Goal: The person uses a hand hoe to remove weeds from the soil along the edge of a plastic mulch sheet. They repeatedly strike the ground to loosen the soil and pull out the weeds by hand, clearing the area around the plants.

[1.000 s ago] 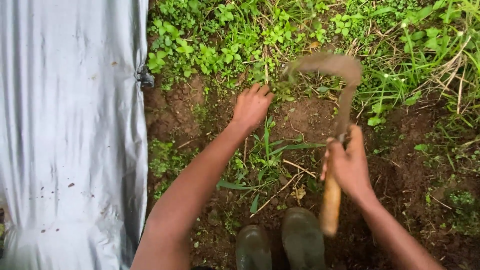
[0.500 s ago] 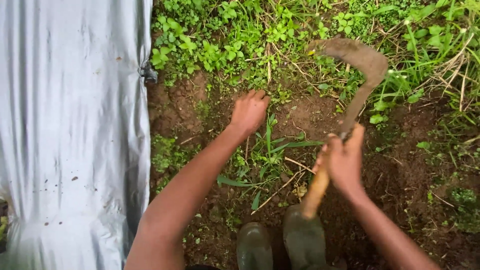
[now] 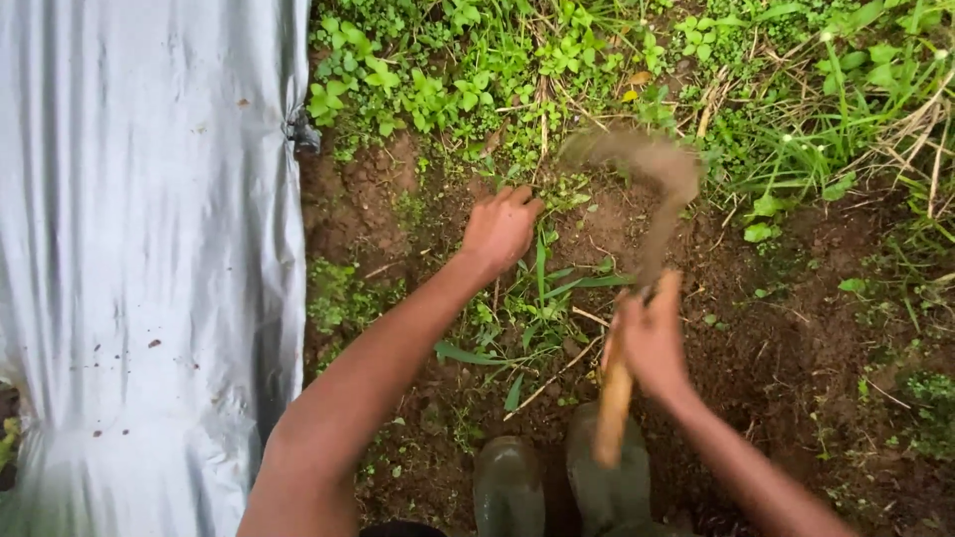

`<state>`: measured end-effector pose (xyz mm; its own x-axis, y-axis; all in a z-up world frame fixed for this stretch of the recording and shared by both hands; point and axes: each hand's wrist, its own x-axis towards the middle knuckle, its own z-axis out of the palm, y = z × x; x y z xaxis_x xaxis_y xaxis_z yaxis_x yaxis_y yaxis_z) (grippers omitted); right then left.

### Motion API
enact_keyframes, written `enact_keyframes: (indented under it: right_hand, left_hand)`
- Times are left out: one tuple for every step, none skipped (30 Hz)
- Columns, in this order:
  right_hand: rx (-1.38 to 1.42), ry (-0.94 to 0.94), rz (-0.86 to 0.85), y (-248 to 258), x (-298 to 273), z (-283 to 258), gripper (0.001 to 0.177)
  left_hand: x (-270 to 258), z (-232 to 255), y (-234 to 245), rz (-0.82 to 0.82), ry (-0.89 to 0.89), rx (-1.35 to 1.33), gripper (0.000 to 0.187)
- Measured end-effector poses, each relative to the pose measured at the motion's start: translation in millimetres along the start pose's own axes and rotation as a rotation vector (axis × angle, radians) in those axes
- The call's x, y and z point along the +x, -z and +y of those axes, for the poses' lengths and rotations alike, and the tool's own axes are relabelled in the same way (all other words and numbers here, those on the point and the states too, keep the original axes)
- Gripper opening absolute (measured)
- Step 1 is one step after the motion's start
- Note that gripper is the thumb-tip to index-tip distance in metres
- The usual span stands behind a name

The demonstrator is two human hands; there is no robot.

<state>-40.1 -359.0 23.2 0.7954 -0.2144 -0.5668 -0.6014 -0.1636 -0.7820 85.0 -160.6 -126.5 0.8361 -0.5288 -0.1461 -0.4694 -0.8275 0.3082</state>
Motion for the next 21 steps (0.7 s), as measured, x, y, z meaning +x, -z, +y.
enact_keyframes:
  right_hand:
    - [0.003,0.005,0.001,-1.7,-7.4,5.3,0.040]
    - [-0.005,-0.096,-0.063,-3.7,-14.8,10.6,0.042]
    - [-0.015,-0.204,-0.126,-4.7,-24.4,17.4,0.045]
    - [-0.015,-0.205,-0.126,-3.8,-28.3,16.5,0.045]
    - [-0.006,-0.186,-0.079,-2.5,-31.8,15.3,0.043]
    - [0.004,-0.167,-0.032,-1.0,-35.4,14.1,0.041]
    - [0.006,-0.165,-0.034,-1.0,-30.2,11.8,0.041]
    - [0.031,-0.087,0.016,-0.8,-25.0,9.6,0.040]
    - [0.055,-0.012,0.067,0.0,-20.9,8.3,0.040]
    - [0.055,-0.012,0.066,-3.6,-19.4,5.1,0.040]
    - [0.087,0.018,0.079,-6.8,-17.4,1.4,0.037]
    - [0.118,0.048,0.092,-9.9,-15.5,-2.5,0.034]
    - [0.119,0.052,0.092,-13.6,-18.3,13.1,0.034]
    - [0.087,-0.012,0.004,-17.3,-20.8,28.7,0.035]
    - [0.055,-0.078,-0.085,-21.7,-23.3,44.5,0.037]
    - [0.056,-0.075,-0.085,-23.7,-28.1,51.1,0.037]
    - [0.086,-0.112,-0.091,-25.8,-34.4,58.9,0.037]
    - [0.115,-0.148,-0.097,-27.9,-40.6,66.8,0.036]
    - [0.116,-0.151,-0.098,-26.4,-42.8,57.3,0.036]
    - [0.105,-0.107,-0.057,-24.8,-45.0,47.8,0.036]
    - [0.096,-0.060,-0.016,-23.7,-46.7,37.8,0.035]
  left_hand:
    - [-1.7,1.2,1.6,0.003,-0.002,0.004,0.028]
    - [-3.5,2.3,3.2,0.011,-0.016,0.014,0.026]
    - [-7.9,5.6,2.8,0.014,-0.028,0.019,0.025]
    - [-11.3,4.8,-1.1,0.013,-0.028,0.018,0.025]
    - [-14.6,4.2,-5.2,0.023,-0.051,0.011,0.024]
    - [-18.0,3.8,-9.0,0.032,-0.074,0.004,0.022]
    - [-18.8,3.0,-10.1,0.033,-0.074,0.007,0.022]
    - [-19.6,2.4,-11.2,0.034,-0.063,0.009,0.022]
    - [-21.5,3.1,-13.7,0.032,-0.053,0.008,0.023]
    - [-23.6,3.0,-11.0,0.032,-0.052,0.008,0.023]
    - [-24.4,3.0,-8.2,0.035,-0.050,0.009,0.023]
    - [-25.0,3.1,-5.1,0.038,-0.047,0.011,0.022]
    - [-26.3,6.0,0.9,0.041,-0.048,0.013,0.022]
    - [-27.5,8.8,6.9,0.044,-0.059,0.040,0.022]
    - [-29.4,11.0,12.5,0.046,-0.069,0.067,0.022]
    - [-31.2,9.2,7.5,0.048,-0.069,0.069,0.022]
    - [-34.6,8.2,1.3,0.071,-0.109,0.101,0.019]
    - [-38.0,7.2,-5.0,0.093,-0.149,0.134,0.016]
    - [-41.9,8.5,-4.0,0.090,-0.149,0.134,0.016]
    - [-45.9,9.8,-2.9,0.102,-0.170,0.164,0.014]
    - [-49.2,10.3,-1.0,0.115,-0.191,0.196,0.013]
